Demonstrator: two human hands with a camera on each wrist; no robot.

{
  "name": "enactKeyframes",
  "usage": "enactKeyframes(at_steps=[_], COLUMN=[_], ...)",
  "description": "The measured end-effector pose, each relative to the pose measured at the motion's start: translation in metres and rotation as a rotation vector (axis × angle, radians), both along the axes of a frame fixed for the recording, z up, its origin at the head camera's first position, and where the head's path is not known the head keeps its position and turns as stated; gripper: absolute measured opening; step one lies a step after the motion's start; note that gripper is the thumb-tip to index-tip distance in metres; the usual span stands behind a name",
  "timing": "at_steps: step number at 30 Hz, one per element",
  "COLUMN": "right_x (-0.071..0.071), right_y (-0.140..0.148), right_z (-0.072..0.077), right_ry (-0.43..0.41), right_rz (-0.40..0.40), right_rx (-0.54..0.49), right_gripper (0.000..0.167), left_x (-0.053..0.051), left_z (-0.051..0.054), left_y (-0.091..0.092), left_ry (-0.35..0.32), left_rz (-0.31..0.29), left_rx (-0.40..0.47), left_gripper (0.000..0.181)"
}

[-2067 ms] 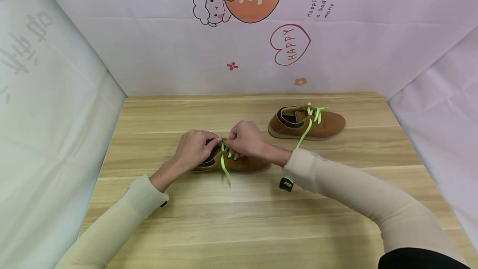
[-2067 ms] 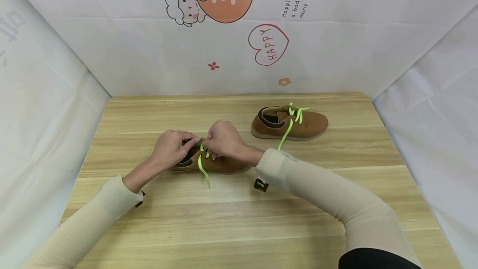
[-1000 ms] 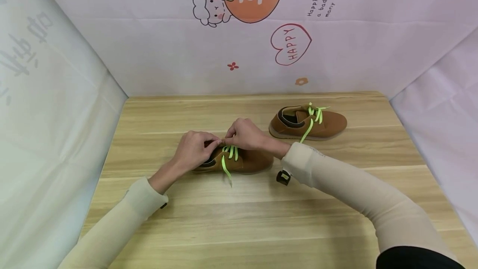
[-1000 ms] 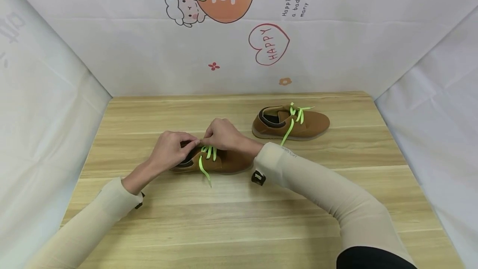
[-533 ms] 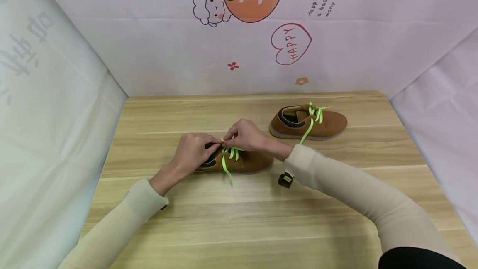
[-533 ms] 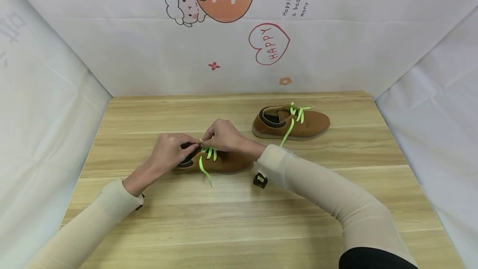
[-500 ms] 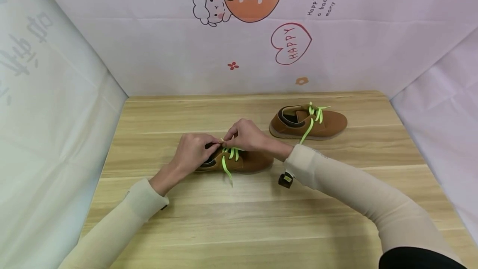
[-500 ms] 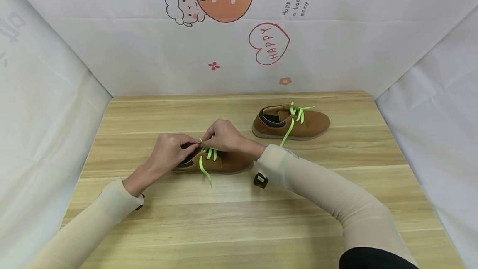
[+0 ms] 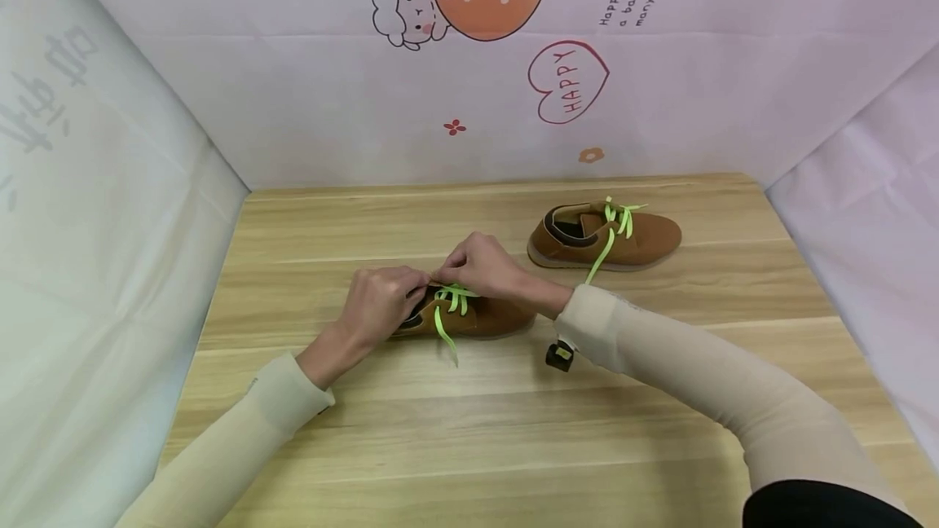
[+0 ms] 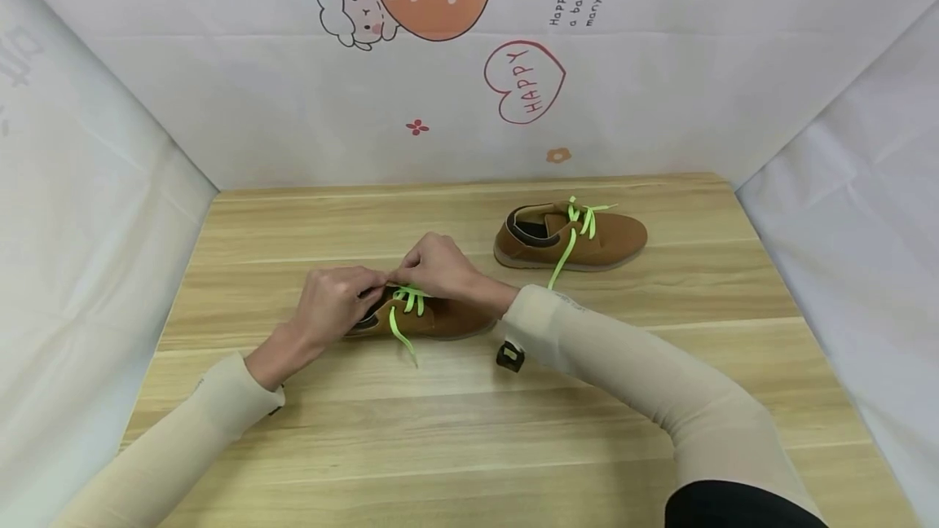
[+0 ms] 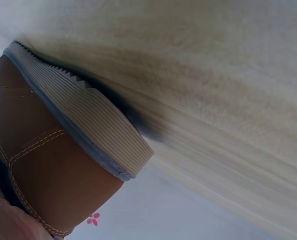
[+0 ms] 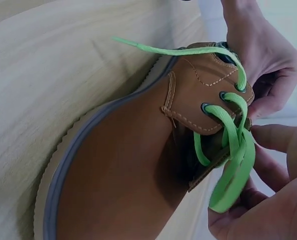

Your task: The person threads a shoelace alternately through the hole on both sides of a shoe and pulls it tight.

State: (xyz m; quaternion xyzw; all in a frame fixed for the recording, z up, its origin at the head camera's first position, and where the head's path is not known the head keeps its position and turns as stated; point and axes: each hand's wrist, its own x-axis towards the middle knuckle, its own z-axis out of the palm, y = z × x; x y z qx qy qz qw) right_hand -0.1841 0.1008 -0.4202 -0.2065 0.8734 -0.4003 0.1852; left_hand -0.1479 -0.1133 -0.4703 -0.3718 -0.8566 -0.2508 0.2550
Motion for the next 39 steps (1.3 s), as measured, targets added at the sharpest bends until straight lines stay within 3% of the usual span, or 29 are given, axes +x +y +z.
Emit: enactKeyframes(at_steps=[6, 16, 20, 26, 32, 39], right_x=[-0.001, -0.009, -0.020, -0.041, -0.061, -0.081], right_y=[-0.005, -0.010, -0.011, -0.012, -0.012, -0.009], right_z=[-0.002, -0.001, 0.001, 0.006, 0.007, 0.006], right_ry=[-0.002, -0.113, -0.178, -0.375, -0.460, -0.469], right_rz=[-0.043, -0.106, -0.140, -0.232, -0.310, -0.384], right_rx=[-0.001, 0.003, -0.101, -0.345, -0.395, -0.439], right_gripper=[0.014, 0.016, 0.018, 0.020, 0.026, 0.022], left_x=[0.002, 0.001, 0.001, 0.001, 0.000, 0.000], left_z=[-0.001, 0.000, 0.000, 0.000, -0.001, -0.001], left_y=[0.000, -0.001, 0.000, -0.001, -0.002, -0.001], left_ry=[0.058, 0.053, 0.048, 0.025, -0.013, -0.019], left_rz=[0.008, -0.003, -0.012, -0.007, -0.006, -0.011], left_rx=[-0.008, -0.004, 0.006, 0.005, 0.020, 0.035], left_gripper=[0.009, 0.008, 0.008, 0.011, 0.011, 0.012])
